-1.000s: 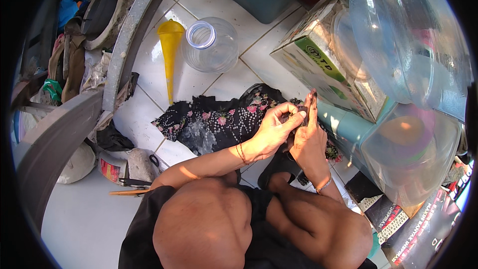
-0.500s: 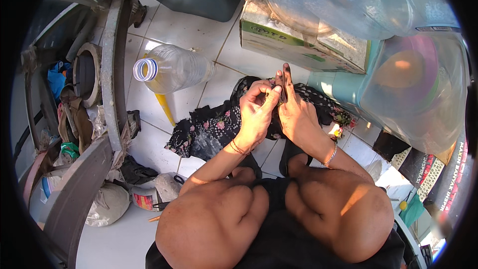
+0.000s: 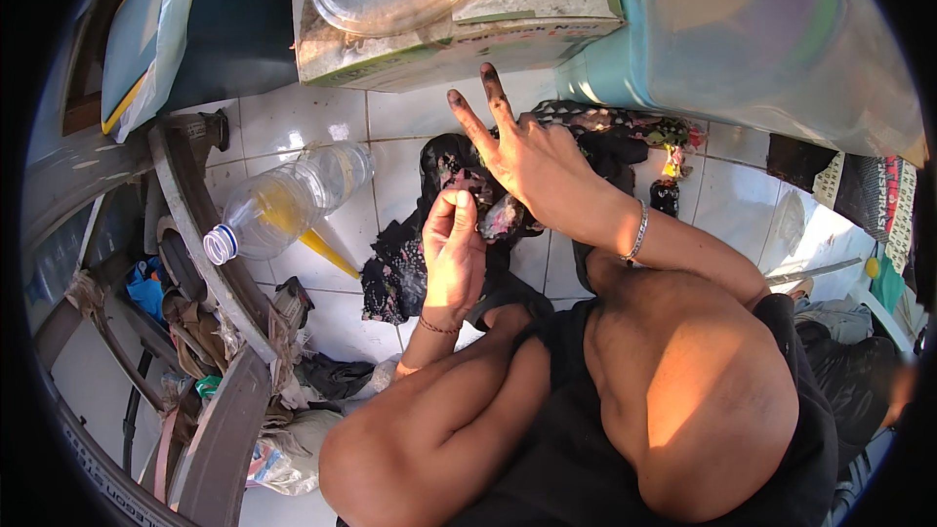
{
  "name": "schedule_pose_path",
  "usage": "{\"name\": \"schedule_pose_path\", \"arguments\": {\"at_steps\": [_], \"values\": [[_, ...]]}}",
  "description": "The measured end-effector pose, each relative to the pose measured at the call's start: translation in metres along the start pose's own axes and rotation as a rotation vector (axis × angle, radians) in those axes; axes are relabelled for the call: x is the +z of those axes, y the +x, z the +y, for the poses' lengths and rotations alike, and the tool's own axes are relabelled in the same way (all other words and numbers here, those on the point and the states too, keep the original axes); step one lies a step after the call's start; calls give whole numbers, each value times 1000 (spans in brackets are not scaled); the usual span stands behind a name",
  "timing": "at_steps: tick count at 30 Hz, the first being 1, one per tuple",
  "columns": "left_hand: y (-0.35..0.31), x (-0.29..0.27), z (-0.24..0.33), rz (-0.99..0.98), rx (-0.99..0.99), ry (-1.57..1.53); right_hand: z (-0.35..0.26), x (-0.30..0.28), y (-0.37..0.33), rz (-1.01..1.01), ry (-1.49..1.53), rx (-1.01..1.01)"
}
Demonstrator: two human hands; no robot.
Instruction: The person sits on the floor and uses a dark floral-patterned cloth to wipe their hands and fingers. They pick up a plastic water bottle, pour water onto the cloth, and continue wiping their hands and arms. The person repeatedly rubs the cloth over their skin to remove dark residue.
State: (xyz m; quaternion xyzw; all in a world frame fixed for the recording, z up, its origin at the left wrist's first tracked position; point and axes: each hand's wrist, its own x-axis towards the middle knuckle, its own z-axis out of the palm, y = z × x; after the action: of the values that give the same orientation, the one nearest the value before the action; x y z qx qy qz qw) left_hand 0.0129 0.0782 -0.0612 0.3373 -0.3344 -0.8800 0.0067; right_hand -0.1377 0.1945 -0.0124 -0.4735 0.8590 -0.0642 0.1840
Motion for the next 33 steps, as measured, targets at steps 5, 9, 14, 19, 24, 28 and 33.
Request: {"name": "schedule_pose_path", "arguments": {"at_steps": [5,9,14,19,24,28,33], "values": [[15,-5,35,-18,-87,-380,-3,3,-7,120,59,-86],[17,6,34,108,-109,-435,-6,2,-6,46,135,-86],[17,17,11,-40,96,-47,-12,8,-3,46,170,-115],[25,34,13,-45,93,91,-8,15,-11,100,256,-99],[13,33,6,75,310,190,-15,16,-10,100,65,-103],[9,30,9,111,847,809,-9,10,-11,35,-28,-14],[9,12,12,360,666,523,-18,2,0,79,-84,-79]]}}
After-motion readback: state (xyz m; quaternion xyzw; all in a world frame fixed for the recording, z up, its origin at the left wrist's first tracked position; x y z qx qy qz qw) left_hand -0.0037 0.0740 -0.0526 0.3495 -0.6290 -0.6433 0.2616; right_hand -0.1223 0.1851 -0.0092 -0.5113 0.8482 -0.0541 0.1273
